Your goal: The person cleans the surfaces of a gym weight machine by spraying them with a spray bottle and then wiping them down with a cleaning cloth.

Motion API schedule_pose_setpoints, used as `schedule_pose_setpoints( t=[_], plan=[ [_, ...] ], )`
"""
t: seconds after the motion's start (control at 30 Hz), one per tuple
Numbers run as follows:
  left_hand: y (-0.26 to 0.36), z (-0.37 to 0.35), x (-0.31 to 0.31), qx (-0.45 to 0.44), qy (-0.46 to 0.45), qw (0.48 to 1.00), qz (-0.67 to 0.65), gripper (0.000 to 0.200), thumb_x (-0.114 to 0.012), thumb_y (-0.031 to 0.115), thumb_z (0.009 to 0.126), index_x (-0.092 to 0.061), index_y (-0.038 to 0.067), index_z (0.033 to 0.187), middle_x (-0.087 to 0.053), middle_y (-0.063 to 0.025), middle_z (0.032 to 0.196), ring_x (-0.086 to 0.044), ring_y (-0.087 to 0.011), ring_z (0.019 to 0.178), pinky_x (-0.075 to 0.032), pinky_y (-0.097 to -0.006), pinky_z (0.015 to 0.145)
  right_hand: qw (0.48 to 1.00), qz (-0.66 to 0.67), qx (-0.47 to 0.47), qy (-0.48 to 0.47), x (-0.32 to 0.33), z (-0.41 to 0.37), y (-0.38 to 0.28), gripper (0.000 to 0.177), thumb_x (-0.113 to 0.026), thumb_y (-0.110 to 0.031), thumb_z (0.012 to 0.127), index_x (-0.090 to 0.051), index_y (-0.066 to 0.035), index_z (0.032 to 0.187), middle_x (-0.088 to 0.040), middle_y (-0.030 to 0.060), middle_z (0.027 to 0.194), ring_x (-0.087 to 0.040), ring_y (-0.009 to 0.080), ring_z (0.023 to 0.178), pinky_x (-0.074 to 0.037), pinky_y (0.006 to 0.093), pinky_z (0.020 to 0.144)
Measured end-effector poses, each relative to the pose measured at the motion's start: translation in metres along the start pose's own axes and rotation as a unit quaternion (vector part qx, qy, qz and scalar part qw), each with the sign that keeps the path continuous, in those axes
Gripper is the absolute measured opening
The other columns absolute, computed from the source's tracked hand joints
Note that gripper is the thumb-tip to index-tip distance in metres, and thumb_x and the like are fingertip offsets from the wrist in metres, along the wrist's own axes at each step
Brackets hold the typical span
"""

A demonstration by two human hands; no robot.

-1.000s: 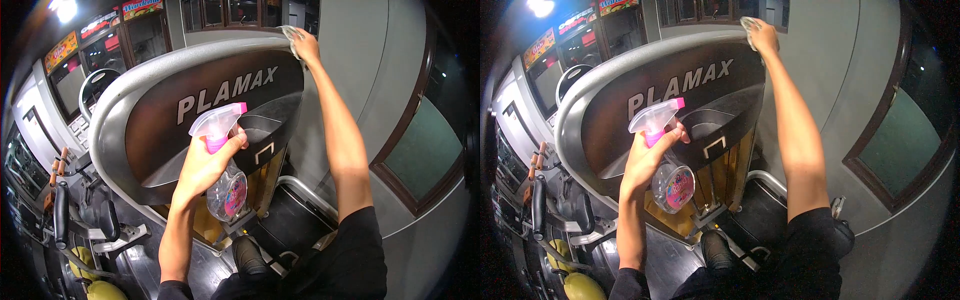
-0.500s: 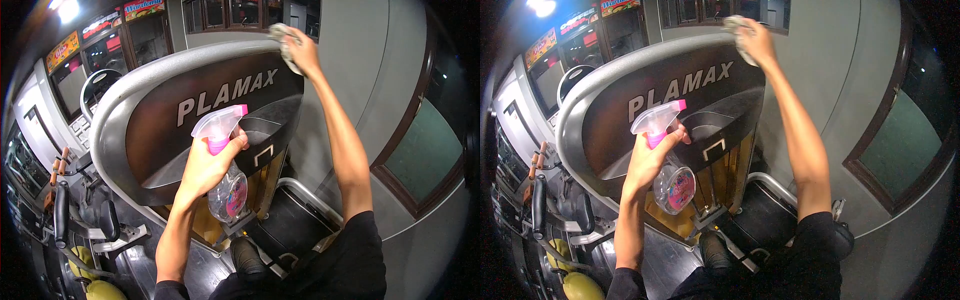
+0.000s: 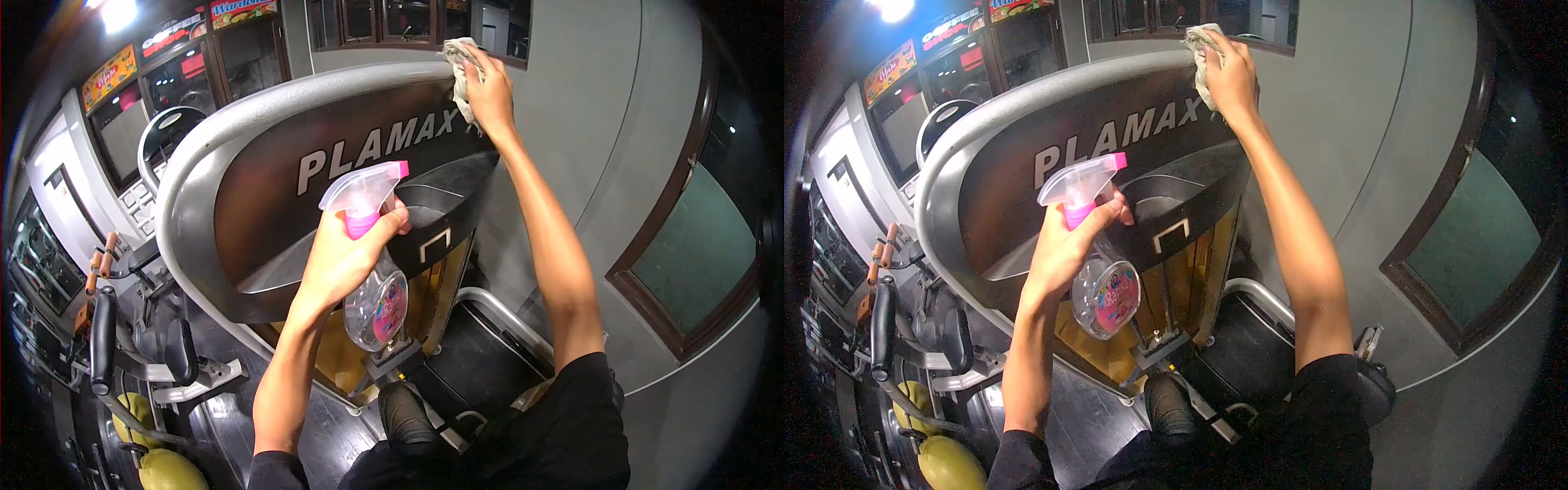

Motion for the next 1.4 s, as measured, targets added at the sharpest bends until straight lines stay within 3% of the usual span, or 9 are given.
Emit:
schedule_pose_setpoints(
  t=[0.4,0.63,0.93,1.0,1.13,1.2,1.27,1.3,1.4],
  plan=[
    [-0.006,0.001,0.004,0.002,0.003,1.0,-0.011,0.017,-0.06,0.011,0.083,-0.059,-0.001,0.096,-0.061,-0.0029,0.073,-0.057,-0.0102,0.071,-0.046,-0.0264,0.069,0.976,0.191,-0.03,-0.095,0.003,-0.109,-0.069,0.031,-0.059,-0.01,0.084,-0.054,-0.007,0.114,-0.058,0.0156,0.102,-0.06,0.0297,0.096,-0.046,0.0364,0.082],
    [-0.002,-0.001,0.007,-0.018,0.011,1.0,0.0,0.017,-0.06,0.017,0.084,-0.063,0.001,0.082,-0.062,-0.0024,0.072,-0.056,-0.0092,0.071,-0.043,-0.026,0.069,0.87,0.104,-0.07,-0.477,-0.015,-0.137,-0.079,0.031,-0.059,-0.023,0.074,-0.065,-0.018,0.103,-0.067,0.0117,0.094,-0.063,0.0319,0.092,-0.048,0.0385,0.082],
    [-0.008,0.0,0.008,0.011,-0.027,0.999,0.037,0.021,-0.058,0.021,0.085,-0.061,0.001,0.091,-0.064,-0.0059,0.08,-0.059,-0.0129,0.081,-0.043,-0.0283,0.08,0.742,0.025,-0.051,-0.668,-0.039,-0.127,-0.085,0.033,-0.059,-0.027,0.069,-0.071,-0.02,0.099,-0.069,0.0099,0.089,-0.066,0.0235,0.082,-0.05,0.0339,0.076],
    [-0.008,-0.001,0.008,0.012,-0.026,0.999,0.034,0.021,-0.058,0.021,0.085,-0.061,0.001,0.091,-0.064,-0.0057,0.08,-0.059,-0.0128,0.08,-0.043,-0.0282,0.08,0.76,0.068,-0.079,-0.642,-0.039,-0.127,-0.085,0.016,-0.059,-0.014,0.07,-0.07,-0.011,0.082,-0.066,0.0091,0.071,-0.061,0.0177,0.069,-0.047,0.0314,0.067],
    [0.005,-0.008,0.008,-0.012,-0.005,1.0,0.008,0.02,-0.057,0.019,0.086,-0.06,0.001,0.094,-0.063,-0.006,0.082,-0.059,-0.0139,0.081,-0.045,-0.0296,0.08,0.786,0.053,-0.103,-0.607,-0.038,-0.136,-0.07,0.018,-0.057,-0.013,0.073,-0.068,-0.007,0.086,-0.065,0.0071,0.073,-0.059,0.0137,0.073,-0.047,0.0289,0.069],
    [-0.003,-0.011,0.011,-0.052,0.0,0.998,-0.04,0.018,-0.057,0.016,0.087,-0.058,0.0,0.096,-0.063,-0.0066,0.085,-0.059,-0.0147,0.081,-0.046,-0.0302,0.079,0.849,0.319,-0.095,-0.411,-0.027,-0.125,-0.062,0.023,-0.054,-0.011,0.079,-0.067,-0.002,0.095,-0.067,0.0042,0.082,-0.06,0.0118,0.077,-0.048,0.026,0.071],
    [0.002,-0.02,0.014,-0.092,0.007,0.992,-0.086,0.017,-0.056,0.014,0.088,-0.056,0.0,0.098,-0.062,-0.0072,0.087,-0.059,-0.0155,0.082,-0.047,-0.0308,0.079,0.91,0.351,-0.111,-0.191,0.0,-0.119,-0.044,0.021,-0.056,-0.009,0.083,-0.063,-0.001,0.101,-0.062,0.0057,0.095,-0.057,0.0114,0.086,-0.046,0.026,0.077],
    [0.008,-0.031,0.016,-0.088,0.02,0.992,-0.092,0.017,-0.056,0.012,0.089,-0.055,0.0,0.1,-0.061,-0.008,0.089,-0.06,-0.0163,0.083,-0.048,-0.0313,0.079,0.909,0.353,-0.112,-0.192,0.001,-0.129,-0.048,0.021,-0.056,-0.009,0.083,-0.063,-0.001,0.101,-0.062,0.0057,0.095,-0.057,0.0114,0.086,-0.046,0.026,0.077],
    [0.013,-0.065,0.024,-0.154,0.068,0.985,-0.045,0.018,-0.064,0.001,0.077,-0.06,-0.003,0.094,-0.059,-0.0072,0.075,-0.059,-0.0157,0.068,-0.047,-0.0279,0.063,0.821,0.403,-0.305,0.265,0.052,-0.186,-0.028,0.056,-0.055,-0.021,0.09,-0.031,-0.001,0.137,-0.042,0.0126,0.132,-0.043,0.0195,0.118,-0.033,0.0325,0.101]
  ],
)
Point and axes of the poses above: each hand's wrist, its own z-axis towards the middle knuckle, its own x-axis out of the back of the hand, y = z × x, the point moved 7 cm from there along z, towards the middle knuckle
